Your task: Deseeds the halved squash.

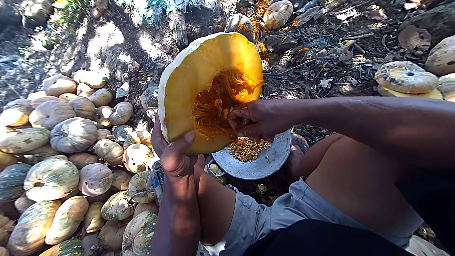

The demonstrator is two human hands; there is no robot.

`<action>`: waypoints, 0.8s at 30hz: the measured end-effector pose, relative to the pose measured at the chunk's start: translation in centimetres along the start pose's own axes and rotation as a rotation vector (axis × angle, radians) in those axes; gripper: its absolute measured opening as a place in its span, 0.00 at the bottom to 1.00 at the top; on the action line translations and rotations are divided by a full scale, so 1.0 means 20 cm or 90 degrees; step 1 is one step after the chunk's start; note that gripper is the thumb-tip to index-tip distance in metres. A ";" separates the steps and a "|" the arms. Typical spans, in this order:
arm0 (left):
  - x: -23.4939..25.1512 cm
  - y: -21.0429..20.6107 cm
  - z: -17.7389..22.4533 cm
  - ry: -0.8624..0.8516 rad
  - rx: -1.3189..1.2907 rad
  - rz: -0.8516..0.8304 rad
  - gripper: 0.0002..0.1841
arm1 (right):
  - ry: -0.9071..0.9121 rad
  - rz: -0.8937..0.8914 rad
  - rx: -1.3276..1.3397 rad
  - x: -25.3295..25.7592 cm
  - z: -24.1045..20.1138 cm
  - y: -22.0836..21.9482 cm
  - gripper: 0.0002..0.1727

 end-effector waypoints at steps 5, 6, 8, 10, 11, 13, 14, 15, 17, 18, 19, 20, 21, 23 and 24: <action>-0.01 0.01 0.01 -0.018 0.001 -0.009 0.30 | 0.014 0.045 -0.017 -0.03 -0.02 0.03 0.24; 0.00 0.00 0.00 -0.015 0.003 -0.009 0.30 | -0.011 0.038 -0.037 -0.02 -0.03 0.01 0.25; 0.00 -0.01 0.00 -0.003 0.008 -0.008 0.29 | -0.041 0.018 -0.070 0.00 -0.04 0.00 0.24; 0.00 -0.01 0.00 0.009 0.009 -0.003 0.30 | -0.043 0.010 -0.074 0.02 -0.03 -0.01 0.20; 0.00 -0.01 0.00 0.014 0.011 -0.001 0.30 | -0.039 0.010 -0.068 0.02 -0.02 -0.01 0.17; 0.00 -0.02 0.00 0.014 0.014 0.002 0.30 | -0.027 0.005 -0.058 0.00 -0.02 0.00 0.12; 0.00 -0.02 0.00 0.011 0.012 0.004 0.29 | -0.020 -0.004 -0.057 -0.01 -0.02 0.00 0.09; 0.00 -0.01 0.00 0.010 0.012 0.001 0.28 | -0.013 -0.016 -0.063 -0.02 -0.01 0.01 0.06; 0.00 0.00 0.01 0.000 0.015 -0.003 0.28 | 0.008 -0.057 -0.089 -0.05 0.01 0.03 0.06; 0.00 0.00 0.01 -0.005 0.016 -0.005 0.28 | 0.021 -0.068 -0.109 -0.06 0.02 0.04 0.06; 0.00 0.00 0.01 -0.007 0.015 -0.005 0.27 | 0.028 -0.073 -0.129 -0.07 0.03 0.04 0.07; 0.00 0.00 0.01 -0.008 0.018 0.001 0.27 | 0.034 -0.070 -0.154 -0.08 0.03 0.05 0.08; 0.00 0.00 0.01 -0.007 0.017 0.010 0.26 | 0.044 -0.054 -0.182 -0.08 0.03 0.05 0.09; 0.01 0.00 0.01 0.007 0.003 0.035 0.24 | 0.085 0.008 -0.251 -0.09 0.03 0.05 0.11; 0.01 -0.01 0.01 0.018 -0.004 0.059 0.22 | 0.104 0.037 -0.285 -0.09 0.04 0.04 0.12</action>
Point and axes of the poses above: each hand's wrist, its own x-axis towards the middle knuckle, its own y-axis out of the back of the hand, z = x × y, the point moved 1 cm from there along x, towards the middle knuckle, and after that the axes turned 15 degrees about -x, right-handed, at the moved point
